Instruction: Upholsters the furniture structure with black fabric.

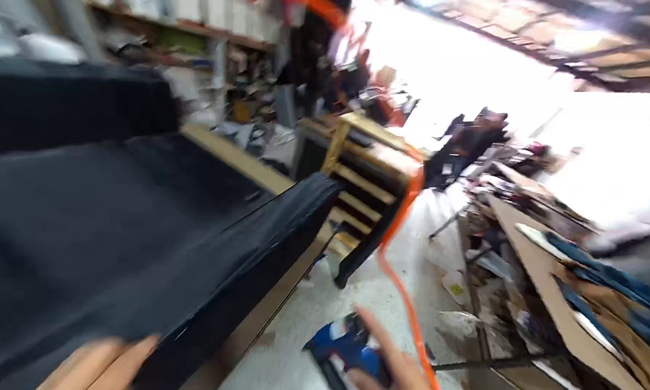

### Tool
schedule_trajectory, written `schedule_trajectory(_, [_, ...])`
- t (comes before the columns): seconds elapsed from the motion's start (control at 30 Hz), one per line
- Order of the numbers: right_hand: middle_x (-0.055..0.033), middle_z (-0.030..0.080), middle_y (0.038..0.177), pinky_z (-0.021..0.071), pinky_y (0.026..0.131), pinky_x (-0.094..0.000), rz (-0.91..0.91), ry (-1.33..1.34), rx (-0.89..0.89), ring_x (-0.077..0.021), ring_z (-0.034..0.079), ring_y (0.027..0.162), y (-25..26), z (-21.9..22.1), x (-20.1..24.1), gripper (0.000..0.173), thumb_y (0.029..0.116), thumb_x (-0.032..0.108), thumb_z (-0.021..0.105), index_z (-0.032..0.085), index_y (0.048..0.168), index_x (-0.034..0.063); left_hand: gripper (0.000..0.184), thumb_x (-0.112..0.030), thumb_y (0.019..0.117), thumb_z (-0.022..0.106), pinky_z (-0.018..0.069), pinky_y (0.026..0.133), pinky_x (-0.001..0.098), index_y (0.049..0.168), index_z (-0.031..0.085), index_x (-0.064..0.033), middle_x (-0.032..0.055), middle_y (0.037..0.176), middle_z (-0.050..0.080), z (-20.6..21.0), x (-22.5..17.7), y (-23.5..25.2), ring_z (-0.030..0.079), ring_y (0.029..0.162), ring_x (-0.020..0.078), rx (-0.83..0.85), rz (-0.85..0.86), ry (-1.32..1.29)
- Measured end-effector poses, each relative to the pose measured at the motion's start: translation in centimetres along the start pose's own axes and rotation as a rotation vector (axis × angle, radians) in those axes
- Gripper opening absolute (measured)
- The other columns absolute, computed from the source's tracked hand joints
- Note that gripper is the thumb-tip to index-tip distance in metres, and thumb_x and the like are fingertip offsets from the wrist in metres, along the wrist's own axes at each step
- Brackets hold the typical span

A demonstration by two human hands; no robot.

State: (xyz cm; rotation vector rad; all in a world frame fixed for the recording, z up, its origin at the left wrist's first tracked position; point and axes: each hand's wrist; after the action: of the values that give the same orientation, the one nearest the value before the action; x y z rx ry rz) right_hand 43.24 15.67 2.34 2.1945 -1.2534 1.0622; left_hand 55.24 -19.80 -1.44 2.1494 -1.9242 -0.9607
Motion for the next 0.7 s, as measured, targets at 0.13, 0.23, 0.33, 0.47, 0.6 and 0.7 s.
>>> schedule_trajectory(0.13, [-0.0116, 0.074, 0.096, 0.0614, 0.049, -0.0423, 0.136, 0.148, 0.114, -0.0252, 0.068, 0.057, 2.9, -0.4, 3.7, 0.089, 0.0963, 0.011, 0.07, 0.015, 0.166, 0.0245, 0.029, -0.003, 0.093, 0.049, 0.0569, 0.063, 0.0396, 0.1, 0.077, -0.0027, 0.0097, 0.082, 0.063, 1.2, 2.3, -0.7, 0.065, 0.074, 0.0255, -0.161, 0.012, 0.003])
schedule_trajectory(0.23, [-0.0126, 0.073, 0.099, 0.0602, 0.045, -0.0418, 0.086, 0.148, 0.079, -0.0268, 0.066, 0.054, 6.1, -1.3, 6.3, 0.088, 0.0982, 0.012, 0.068, 0.013, 0.165, 0.0261, 0.025, -0.001, 0.0961, 0.051, 0.0561, 0.068, 0.0393, 0.099, 0.076, -0.0003, 0.0111, 0.084, 0.064, 2.1, 1.9, -1.2, 0.064, 0.078, 0.0266, -0.257, -0.019, -0.013])
schedule_trajectory(0.33, [-0.012, 0.074, 0.1, 0.0588, 0.043, -0.0393, 0.013, 0.073, 0.024, -0.0269, 0.066, 0.053, 9.4, -1.4, 7.8, 0.083, 0.0973, 0.021, 0.07, 0.021, 0.163, 0.0336, 0.026, 0.002, 0.0953, 0.049, 0.0552, 0.071, 0.0411, 0.101, 0.075, 0.0019, 0.0126, 0.084, 0.064, 2.6, 1.9, -1.8, 0.063, 0.079, 0.0288, -0.249, 0.024, -0.037])
schedule_trajectory(0.47, [-0.0113, 0.074, 0.095, 0.0586, 0.043, -0.0385, 0.019, -0.044, 0.067, -0.026, 0.063, 0.049, 13.0, -0.6, 9.6, 0.081, 0.0957, 0.029, 0.071, 0.024, 0.16, 0.0444, 0.025, 0.003, 0.0996, 0.045, 0.0529, 0.072, 0.0431, 0.105, 0.07, 0.0048, 0.0132, 0.085, 0.062, 2.4, 2.2, -1.8, 0.061, 0.078, 0.0298, -0.196, 0.108, -0.036])
schedule_trajectory(0.6, [-0.0108, 0.073, 0.092, 0.0593, 0.045, -0.0385, 0.033, -0.106, 0.119, -0.0262, 0.064, 0.05, 14.8, 0.7, 10.8, 0.081, 0.0969, 0.03, 0.07, 0.023, 0.16, 0.0473, 0.026, 0.004, 0.1007, 0.042, 0.0487, 0.066, 0.0427, 0.101, 0.067, 0.0061, 0.013, 0.081, 0.057, 2.0, 2.4, -1.6, 0.056, 0.073, 0.0302, -0.133, 0.153, -0.002])
schedule_trajectory(0.7, [-0.0092, 0.073, 0.091, 0.06, 0.045, -0.039, 0.047, -0.177, 0.12, -0.0266, 0.064, 0.049, 15.2, 1.7, 11.6, 0.08, 0.0979, 0.03, 0.069, 0.023, 0.16, 0.0489, 0.026, 0.003, 0.1017, 0.04, 0.0464, 0.063, 0.0428, 0.094, 0.064, 0.0062, 0.0137, 0.079, 0.056, 2.1, 2.3, -1.4, 0.055, 0.071, 0.0309, -0.111, 0.195, 0.052])
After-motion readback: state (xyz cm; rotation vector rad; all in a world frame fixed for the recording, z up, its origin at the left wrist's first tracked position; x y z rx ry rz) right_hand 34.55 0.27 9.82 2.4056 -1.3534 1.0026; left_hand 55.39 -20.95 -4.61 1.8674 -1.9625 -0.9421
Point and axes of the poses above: each hand's wrist, its own y-axis towards the middle knuckle, its own z-axis out of the palm, x = y × z
